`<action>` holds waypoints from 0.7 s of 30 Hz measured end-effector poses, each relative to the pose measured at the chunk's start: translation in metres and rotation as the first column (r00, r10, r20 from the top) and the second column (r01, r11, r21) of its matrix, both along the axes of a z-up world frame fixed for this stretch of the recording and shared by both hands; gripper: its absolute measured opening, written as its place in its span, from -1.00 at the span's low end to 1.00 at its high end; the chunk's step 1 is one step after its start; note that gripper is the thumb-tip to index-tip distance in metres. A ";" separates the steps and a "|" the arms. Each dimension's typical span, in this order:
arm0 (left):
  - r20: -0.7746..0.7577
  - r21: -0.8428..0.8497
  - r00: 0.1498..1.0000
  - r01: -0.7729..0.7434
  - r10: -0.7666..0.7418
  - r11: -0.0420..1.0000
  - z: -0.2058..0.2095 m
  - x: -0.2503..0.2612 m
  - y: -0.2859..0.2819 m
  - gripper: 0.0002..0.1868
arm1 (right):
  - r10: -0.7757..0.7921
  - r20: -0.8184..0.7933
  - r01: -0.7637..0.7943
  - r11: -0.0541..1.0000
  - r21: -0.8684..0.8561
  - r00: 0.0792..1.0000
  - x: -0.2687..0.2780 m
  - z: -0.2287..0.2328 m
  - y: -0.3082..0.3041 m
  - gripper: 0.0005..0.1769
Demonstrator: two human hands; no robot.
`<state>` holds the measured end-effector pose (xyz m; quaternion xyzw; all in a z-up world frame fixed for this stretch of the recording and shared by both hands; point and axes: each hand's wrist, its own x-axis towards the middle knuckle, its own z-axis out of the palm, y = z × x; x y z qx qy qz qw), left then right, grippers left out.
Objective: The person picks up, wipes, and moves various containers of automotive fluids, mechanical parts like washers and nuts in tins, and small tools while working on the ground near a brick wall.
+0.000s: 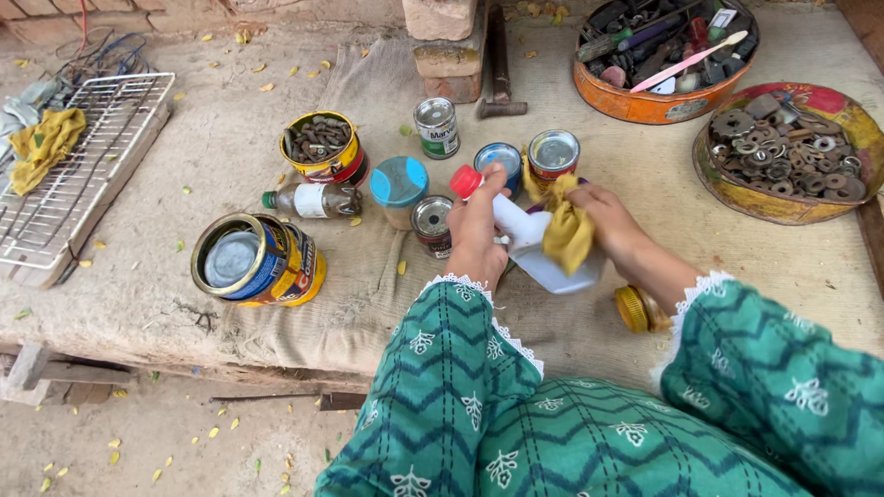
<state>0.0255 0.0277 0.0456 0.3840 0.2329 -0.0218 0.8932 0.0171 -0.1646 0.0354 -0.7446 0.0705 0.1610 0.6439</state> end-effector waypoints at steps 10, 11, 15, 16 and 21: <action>-0.056 0.051 0.989 -0.137 0.140 0.989 -0.038 -0.013 0.007 -0.73 | 0.605 0.319 0.015 0.452 -0.892 0.729 -0.080 0.028 0.065 0.00; -0.020 0.038 0.996 -0.088 0.089 0.995 -0.038 -0.014 0.007 -0.73 | 0.591 0.236 -0.056 0.432 -0.900 0.771 -0.074 0.029 0.064 -0.01; 0.108 0.095 0.993 0.038 -0.049 0.995 -0.025 -0.023 0.002 -0.63 | 0.622 0.084 -0.252 0.431 -0.866 0.778 -0.059 0.028 0.038 -0.18; 0.107 0.095 0.993 0.034 -0.044 0.995 -0.020 -0.026 0.005 -0.63 | 0.625 0.163 -0.236 0.505 -0.830 0.763 -0.057 0.022 0.029 -0.21; 0.136 0.264 0.942 0.264 -0.307 0.928 0.000 -0.037 0.000 -0.50 | 0.247 -0.008 -0.242 0.942 -0.234 0.969 -0.038 -0.036 0.003 -0.21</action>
